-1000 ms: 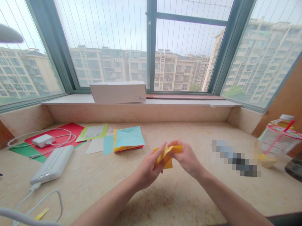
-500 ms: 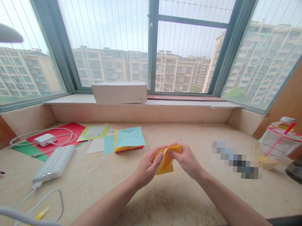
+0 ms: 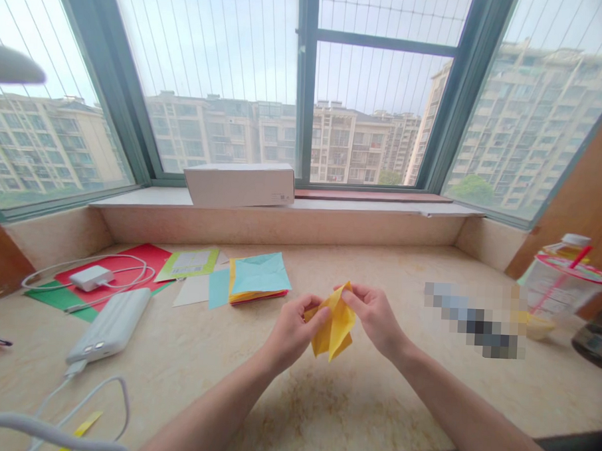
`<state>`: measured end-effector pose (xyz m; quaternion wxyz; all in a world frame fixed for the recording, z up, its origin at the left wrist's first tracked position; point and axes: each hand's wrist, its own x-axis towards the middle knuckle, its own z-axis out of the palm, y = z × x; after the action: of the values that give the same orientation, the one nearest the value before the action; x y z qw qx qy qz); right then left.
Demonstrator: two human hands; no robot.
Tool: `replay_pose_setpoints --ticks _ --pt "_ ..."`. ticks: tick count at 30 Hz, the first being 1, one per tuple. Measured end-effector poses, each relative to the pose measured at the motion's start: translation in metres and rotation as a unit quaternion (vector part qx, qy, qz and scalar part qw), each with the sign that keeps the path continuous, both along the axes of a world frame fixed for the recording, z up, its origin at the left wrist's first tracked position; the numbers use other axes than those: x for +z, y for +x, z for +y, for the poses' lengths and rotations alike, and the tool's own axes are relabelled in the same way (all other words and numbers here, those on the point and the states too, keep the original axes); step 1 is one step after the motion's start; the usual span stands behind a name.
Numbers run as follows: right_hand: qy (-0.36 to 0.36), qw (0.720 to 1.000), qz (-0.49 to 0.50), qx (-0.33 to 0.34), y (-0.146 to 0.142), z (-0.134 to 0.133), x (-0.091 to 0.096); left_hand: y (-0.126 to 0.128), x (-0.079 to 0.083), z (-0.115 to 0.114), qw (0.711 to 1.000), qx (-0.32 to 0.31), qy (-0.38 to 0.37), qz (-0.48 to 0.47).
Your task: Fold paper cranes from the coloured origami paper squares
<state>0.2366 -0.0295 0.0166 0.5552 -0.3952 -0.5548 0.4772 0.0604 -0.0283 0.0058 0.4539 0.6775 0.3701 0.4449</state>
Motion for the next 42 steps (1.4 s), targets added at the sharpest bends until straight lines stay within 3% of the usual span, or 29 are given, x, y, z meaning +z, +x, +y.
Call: replay_pose_setpoints --ticks 5,9,13,20,25,28,31,35,40,42 --pt "0.004 0.999 0.009 0.044 -0.003 -0.005 0.002 0.002 0.003 -0.002 0.999 0.037 0.007 0.020" --pt "0.002 0.999 0.015 0.034 -0.003 -0.005 0.001 0.003 0.002 -0.002 0.998 0.052 0.017 0.018" --pt "-0.014 0.999 0.031 0.023 -0.004 -0.005 -0.001 0.002 -0.004 -0.001 0.997 0.036 0.046 0.043" --pt "-0.029 0.997 0.020 0.071 -0.004 -0.002 -0.003 0.003 -0.005 -0.003 0.996 -0.011 0.068 0.063" --pt "-0.030 0.994 0.030 0.097 -0.007 0.000 -0.009 0.004 -0.006 -0.001 0.993 0.085 0.073 0.026" --pt "-0.039 0.990 0.007 0.134 -0.010 0.000 -0.013 0.004 -0.007 -0.001 0.994 0.093 0.058 0.012" --pt "-0.037 0.992 -0.010 0.119 -0.010 0.000 -0.015 0.004 -0.006 -0.003 0.995 0.083 0.054 0.025" --pt "-0.019 0.997 -0.052 0.045 -0.007 0.001 -0.012 0.004 -0.003 -0.005 0.993 0.080 0.071 0.041" --pt "-0.047 0.984 -0.132 0.107 -0.005 -0.004 -0.010 0.002 -0.002 -0.001 0.995 0.087 0.055 0.007" --pt "-0.023 0.987 -0.135 0.084 -0.005 -0.005 -0.010 0.001 -0.003 0.003 0.995 0.090 0.029 -0.033"
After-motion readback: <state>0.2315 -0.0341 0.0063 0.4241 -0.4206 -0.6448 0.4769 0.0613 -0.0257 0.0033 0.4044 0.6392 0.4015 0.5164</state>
